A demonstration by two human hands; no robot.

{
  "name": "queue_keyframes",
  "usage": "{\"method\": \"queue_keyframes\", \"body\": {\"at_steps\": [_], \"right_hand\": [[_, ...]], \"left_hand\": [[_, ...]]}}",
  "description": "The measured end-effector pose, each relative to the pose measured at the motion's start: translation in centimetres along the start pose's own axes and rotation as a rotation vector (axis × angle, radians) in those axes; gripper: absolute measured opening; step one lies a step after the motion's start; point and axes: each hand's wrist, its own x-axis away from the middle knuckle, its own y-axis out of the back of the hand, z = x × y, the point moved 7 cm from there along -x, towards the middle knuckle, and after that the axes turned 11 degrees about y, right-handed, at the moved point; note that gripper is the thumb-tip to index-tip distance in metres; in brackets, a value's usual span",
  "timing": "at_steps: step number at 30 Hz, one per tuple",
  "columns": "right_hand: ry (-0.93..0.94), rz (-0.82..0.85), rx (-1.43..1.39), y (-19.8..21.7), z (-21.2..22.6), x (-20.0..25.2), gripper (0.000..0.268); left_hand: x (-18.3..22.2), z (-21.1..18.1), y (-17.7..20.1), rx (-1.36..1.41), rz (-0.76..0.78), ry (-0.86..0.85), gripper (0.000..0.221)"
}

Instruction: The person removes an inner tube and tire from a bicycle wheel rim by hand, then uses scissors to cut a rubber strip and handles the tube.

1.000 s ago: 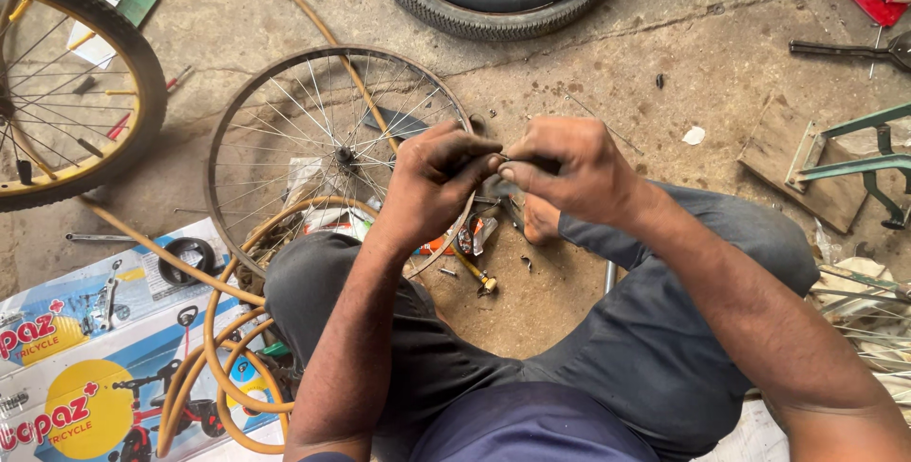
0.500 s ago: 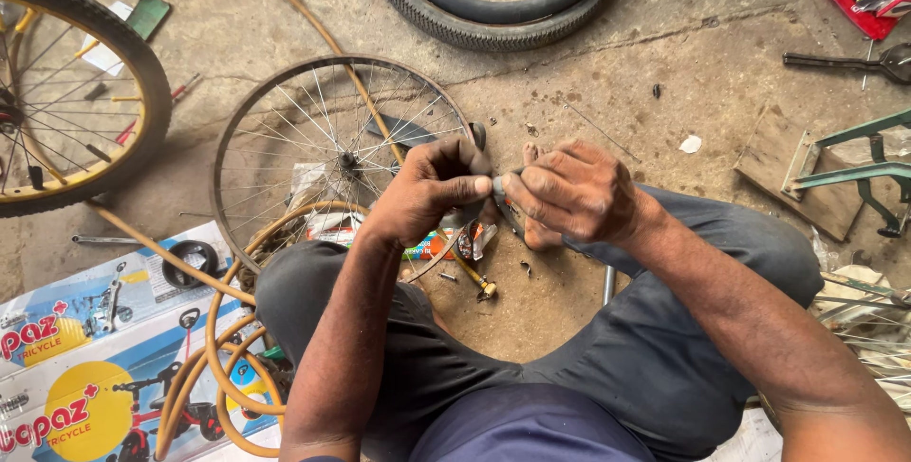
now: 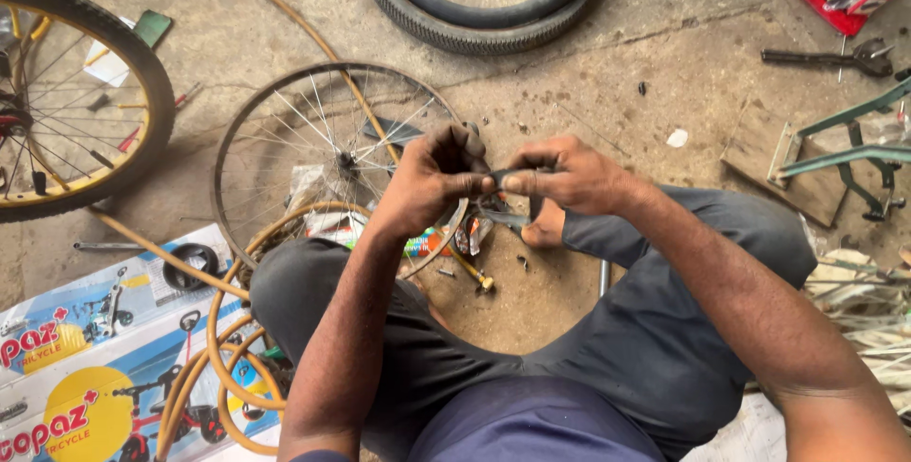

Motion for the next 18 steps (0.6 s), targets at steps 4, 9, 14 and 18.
{"method": "queue_keyframes", "body": {"at_steps": [4, 9, 14, 18], "right_hand": [[0.075, -0.048, -0.036, -1.0, 1.0, 0.2, 0.029], [0.075, -0.056, 0.205, 0.3, 1.5, -1.4, 0.017], [0.230, -0.857, 0.240, 10.5, -4.6, -0.7, 0.017], [0.123, -1.352, 0.039, 23.9, -10.7, 9.9, 0.017]], "left_hand": [[0.6, -0.3, -0.2, 0.019, 0.041, -0.043, 0.031], [1.1, -0.8, 0.4, -0.180, -0.123, -0.096, 0.028], [2.4, -2.9, 3.4, -1.040, -0.776, -0.489, 0.034], [2.8, -2.2, 8.0, -0.984, -0.886, -0.333, 0.025]]}}
